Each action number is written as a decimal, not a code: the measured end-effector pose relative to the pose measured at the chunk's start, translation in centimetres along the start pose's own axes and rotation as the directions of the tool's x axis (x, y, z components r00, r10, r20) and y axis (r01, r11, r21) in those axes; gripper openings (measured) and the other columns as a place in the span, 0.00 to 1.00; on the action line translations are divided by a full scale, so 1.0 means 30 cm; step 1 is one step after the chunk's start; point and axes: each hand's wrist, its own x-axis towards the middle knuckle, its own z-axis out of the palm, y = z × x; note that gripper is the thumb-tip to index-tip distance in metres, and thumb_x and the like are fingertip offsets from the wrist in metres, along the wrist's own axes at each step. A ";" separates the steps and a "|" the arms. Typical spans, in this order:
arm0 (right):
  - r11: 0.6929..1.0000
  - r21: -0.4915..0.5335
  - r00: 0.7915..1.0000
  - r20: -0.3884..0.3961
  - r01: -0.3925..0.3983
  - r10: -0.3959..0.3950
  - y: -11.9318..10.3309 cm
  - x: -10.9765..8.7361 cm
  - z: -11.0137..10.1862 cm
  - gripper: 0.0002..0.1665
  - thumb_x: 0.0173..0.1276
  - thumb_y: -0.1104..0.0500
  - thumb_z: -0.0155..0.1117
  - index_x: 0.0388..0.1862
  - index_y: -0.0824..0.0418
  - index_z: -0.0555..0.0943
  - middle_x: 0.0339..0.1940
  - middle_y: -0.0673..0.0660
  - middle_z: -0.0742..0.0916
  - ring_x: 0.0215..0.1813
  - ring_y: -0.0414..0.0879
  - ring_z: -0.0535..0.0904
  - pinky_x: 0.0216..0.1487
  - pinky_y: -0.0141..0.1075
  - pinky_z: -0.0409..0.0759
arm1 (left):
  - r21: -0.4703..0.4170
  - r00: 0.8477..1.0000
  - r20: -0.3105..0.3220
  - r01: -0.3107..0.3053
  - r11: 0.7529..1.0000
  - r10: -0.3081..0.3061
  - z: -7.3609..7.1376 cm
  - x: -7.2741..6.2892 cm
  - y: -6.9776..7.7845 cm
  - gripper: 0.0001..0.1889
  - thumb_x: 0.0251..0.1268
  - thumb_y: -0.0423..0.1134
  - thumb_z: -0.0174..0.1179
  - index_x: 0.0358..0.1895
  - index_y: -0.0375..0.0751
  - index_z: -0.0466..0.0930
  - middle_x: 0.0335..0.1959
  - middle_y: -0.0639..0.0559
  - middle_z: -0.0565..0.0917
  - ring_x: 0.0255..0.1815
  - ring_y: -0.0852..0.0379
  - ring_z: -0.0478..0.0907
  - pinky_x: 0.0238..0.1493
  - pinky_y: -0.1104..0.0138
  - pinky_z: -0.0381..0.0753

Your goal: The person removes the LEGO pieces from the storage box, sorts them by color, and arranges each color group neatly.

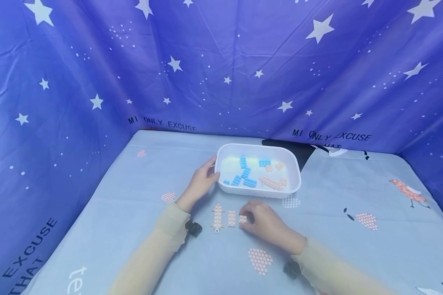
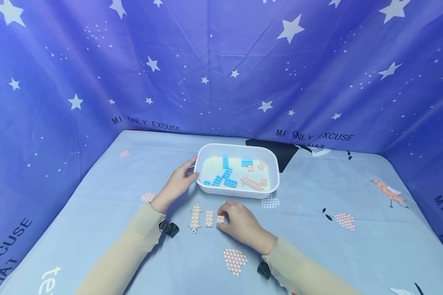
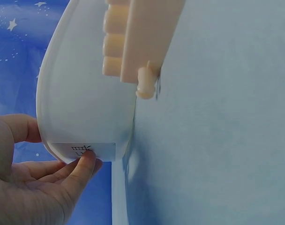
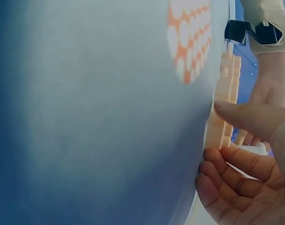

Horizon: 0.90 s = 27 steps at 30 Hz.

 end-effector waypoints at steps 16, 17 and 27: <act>0.997 0.016 0.995 -0.058 -0.080 0.081 -0.029 -0.011 -0.035 0.26 0.50 0.55 0.78 0.49 0.59 0.83 0.43 0.51 0.85 0.46 0.44 0.80 0.52 0.41 0.83 | -0.016 1.000 0.004 -0.019 1.000 0.019 0.001 0.002 -0.010 0.33 0.70 0.33 0.53 0.76 0.40 0.53 0.75 0.40 0.60 0.67 0.42 0.71 0.66 0.58 0.75; 0.997 0.029 0.995 -0.063 -0.077 0.079 -0.031 -0.011 -0.043 0.26 0.51 0.55 0.78 0.50 0.59 0.83 0.42 0.51 0.85 0.45 0.44 0.80 0.50 0.40 0.83 | -0.018 1.000 0.004 -0.017 1.000 0.017 0.001 0.003 -0.010 0.33 0.70 0.33 0.53 0.76 0.41 0.53 0.75 0.41 0.60 0.67 0.43 0.71 0.66 0.59 0.75; 0.998 0.056 0.977 -0.211 -0.012 0.023 -0.024 0.007 -0.145 0.20 0.53 0.59 0.77 0.45 0.61 0.84 0.39 0.55 0.87 0.41 0.46 0.82 0.44 0.40 0.86 | -0.032 1.000 0.007 -0.019 0.999 0.019 -0.001 0.000 -0.005 0.33 0.70 0.33 0.53 0.76 0.40 0.53 0.75 0.40 0.61 0.67 0.43 0.72 0.66 0.59 0.75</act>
